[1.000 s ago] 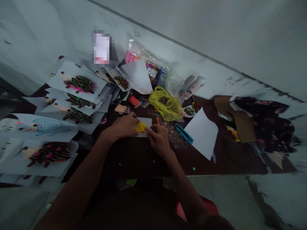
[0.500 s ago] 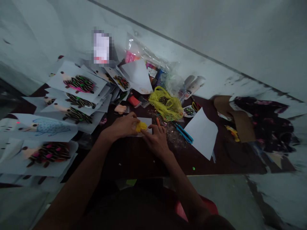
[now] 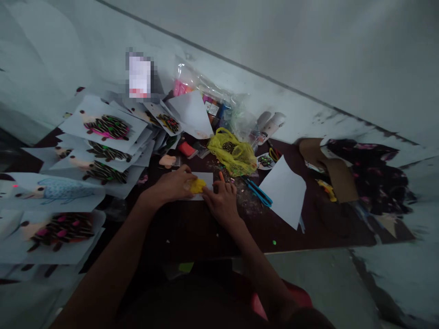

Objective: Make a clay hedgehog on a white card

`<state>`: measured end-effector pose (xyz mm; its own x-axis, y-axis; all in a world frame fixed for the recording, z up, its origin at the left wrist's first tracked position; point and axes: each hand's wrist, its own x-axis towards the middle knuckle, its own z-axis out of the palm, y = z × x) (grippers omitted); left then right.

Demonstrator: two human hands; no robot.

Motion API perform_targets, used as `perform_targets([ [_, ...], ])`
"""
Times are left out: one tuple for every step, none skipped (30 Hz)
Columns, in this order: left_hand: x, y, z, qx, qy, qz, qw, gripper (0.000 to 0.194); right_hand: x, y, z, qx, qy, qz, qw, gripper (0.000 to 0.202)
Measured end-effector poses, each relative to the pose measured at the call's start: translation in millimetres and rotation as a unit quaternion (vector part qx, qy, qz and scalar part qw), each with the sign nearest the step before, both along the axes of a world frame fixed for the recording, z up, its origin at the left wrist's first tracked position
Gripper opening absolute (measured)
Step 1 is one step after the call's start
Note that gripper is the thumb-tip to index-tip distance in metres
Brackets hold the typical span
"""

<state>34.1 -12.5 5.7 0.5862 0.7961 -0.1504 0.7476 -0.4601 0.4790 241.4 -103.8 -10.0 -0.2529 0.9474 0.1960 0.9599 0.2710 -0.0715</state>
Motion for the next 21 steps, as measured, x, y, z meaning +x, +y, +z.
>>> perform_targets([
  [0,0,-0.4,-0.001,0.000,0.003,1.000,0.054,0,0,0.3,0.002,-0.001,-0.001,1.000,0.025],
  [0,0,-0.4,-0.003,0.000,0.006,1.000,0.054,-1,0,0.5,0.004,0.000,-0.002,1.000,0.025],
  [0,0,0.0,-0.006,0.001,0.009,1.000,0.054,0,0,0.8,0.006,0.004,-0.004,1.000,0.025],
  [1,-1,0.6,-0.006,0.001,0.010,1.000,0.054,0,-1,1.1,0.006,0.010,-0.006,1.000,0.026],
  [1,-1,1.3,-0.006,0.001,0.010,1.000,0.054,1,-2,1.4,0.006,0.015,-0.008,1.000,0.028],
  [1,-1,2.0,-0.004,0.001,0.008,1.000,0.054,1,-4,1.8,0.007,0.019,-0.010,1.000,0.028],
  [1,-1,2.5,-0.002,0.003,0.006,1.000,0.054,2,-6,2.2,0.007,0.021,-0.010,1.000,0.028],
  [2,-1,2.7,0.000,0.006,0.004,1.000,0.053,2,-8,2.5,0.006,0.020,-0.008,1.000,0.028],
  [2,-1,2.6,0.003,0.008,0.003,1.000,0.052,3,-9,2.6,0.006,0.016,-0.005,1.000,0.027],
  [2,0,2.2,0.004,0.010,0.003,1.000,0.051,3,-10,2.5,0.006,0.013,-0.002,1.000,0.027],
  [2,0,1.5,0.004,0.010,0.004,1.000,0.050,2,-10,2.1,0.006,0.009,-0.002,1.000,0.027],
  [2,0,0.5,0.004,0.008,0.004,1.000,0.049,2,-10,1.4,0.006,0.006,-0.005,1.000,0.027],
  [2,1,-0.5,0.003,0.007,0.004,1.000,0.048,2,-10,0.6,0.007,0.003,-0.009,1.000,0.027],
  [1,1,-1.5,0.003,0.006,0.003,1.000,0.049,2,-9,-0.2,0.009,0.002,-0.013,1.000,0.027],
  [1,1,-2.1,0.002,0.007,0.002,1.000,0.050,2,-9,-0.9,0.011,0.001,-0.017,1.000,0.027],
  [1,1,-2.4,0.001,0.010,0.002,1.000,0.051,2,-9,-1.2,0.013,0.003,-0.020,1.000,0.028],
  [1,1,-2.0,0.001,0.013,0.001,1.000,0.052,2,-9,-1.3,0.016,0.006,-0.021,1.000,0.028],
  [1,1,-1.1,0.000,0.016,0.000,1.000,0.053,3,-10,-0.9,0.018,0.009,-0.019,1.000,0.028],
  [1,0,0.4,-0.002,0.018,-0.001,1.000,0.053,3,-11,-0.3,0.020,0.013,-0.014,1.000,0.029],
  [1,0,2.4,-0.004,0.019,0.000,1.000,0.054,3,-12,0.5,0.020,0.015,-0.006,1.000,0.029],
  [2,-1,4.6,-0.006,0.018,0.001,1.000,0.053,3,-13,1.2,0.019,0.014,0.003,1.000,0.029],
])
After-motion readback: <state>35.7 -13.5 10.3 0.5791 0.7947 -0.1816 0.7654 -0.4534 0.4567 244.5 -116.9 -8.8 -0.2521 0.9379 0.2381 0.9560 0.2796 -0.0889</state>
